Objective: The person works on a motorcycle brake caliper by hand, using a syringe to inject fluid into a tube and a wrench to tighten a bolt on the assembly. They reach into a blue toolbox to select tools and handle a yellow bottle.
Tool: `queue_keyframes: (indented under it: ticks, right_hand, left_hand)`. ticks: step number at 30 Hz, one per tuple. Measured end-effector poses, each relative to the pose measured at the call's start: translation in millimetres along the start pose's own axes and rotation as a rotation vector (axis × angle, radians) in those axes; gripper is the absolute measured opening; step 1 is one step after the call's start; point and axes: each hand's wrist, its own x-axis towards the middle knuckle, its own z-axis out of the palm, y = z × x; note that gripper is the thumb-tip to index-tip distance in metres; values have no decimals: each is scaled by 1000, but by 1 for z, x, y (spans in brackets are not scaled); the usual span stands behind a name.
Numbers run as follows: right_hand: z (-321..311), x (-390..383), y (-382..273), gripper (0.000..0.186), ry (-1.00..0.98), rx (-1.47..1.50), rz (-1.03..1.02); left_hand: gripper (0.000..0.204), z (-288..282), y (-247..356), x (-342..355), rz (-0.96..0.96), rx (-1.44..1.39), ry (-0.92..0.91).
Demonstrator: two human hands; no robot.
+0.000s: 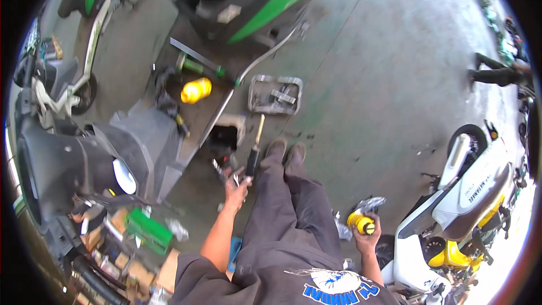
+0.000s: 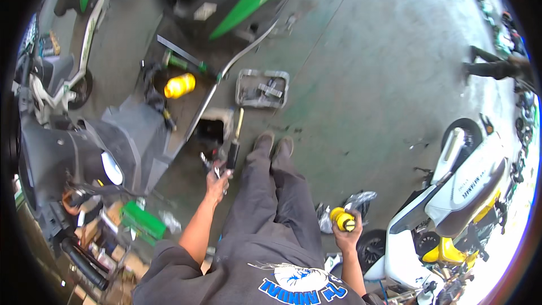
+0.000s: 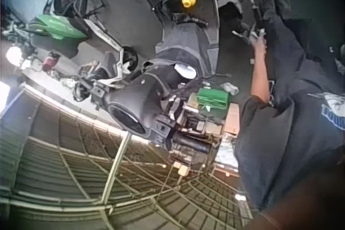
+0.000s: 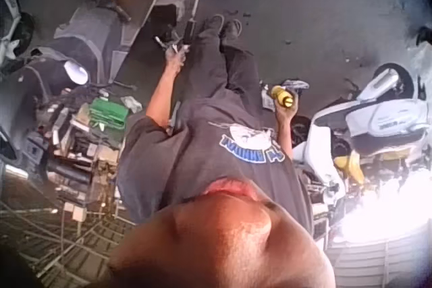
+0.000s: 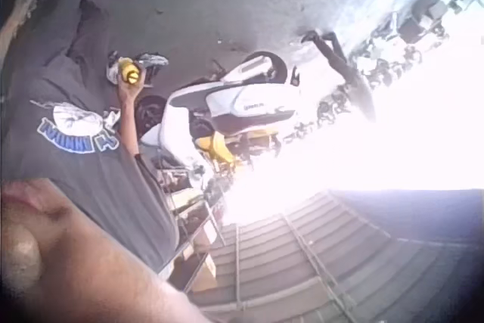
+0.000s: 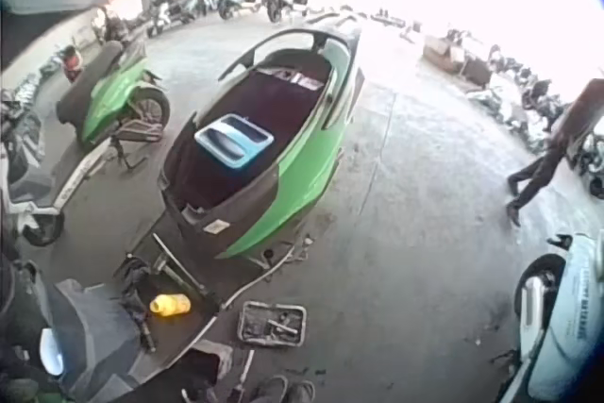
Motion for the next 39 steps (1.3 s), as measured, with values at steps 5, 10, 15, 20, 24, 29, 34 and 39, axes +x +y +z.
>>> queue_keyframes:
  ticks: [5,10,15,20,24,29,34,39]
  right_hand:
    - [-59,-8,26,46,274,34,95]
    - [-80,-11,102,50,493,69,449]
    - [-94,56,132,59,420,9,689]
    - [-142,191,111,83,470,160,696]
    - [-209,342,69,70,647,93,469]
    - [-299,510,-19,50,550,192,314]
    - [-351,643,-56,46,521,66,138]
    - [-393,774,-38,46,358,-246,348]
  left_hand:
    - [58,84,88,-8,51,97,-269]
    - [49,220,174,-7,162,237,-371]
    - [46,326,243,4,194,222,-434]
    - [49,450,329,-8,319,283,-370]
    - [44,538,397,13,402,247,-431]
    - [44,624,463,74,432,93,-418]
    - [47,705,542,156,403,24,-290]
    - [52,782,658,204,511,-31,-203]
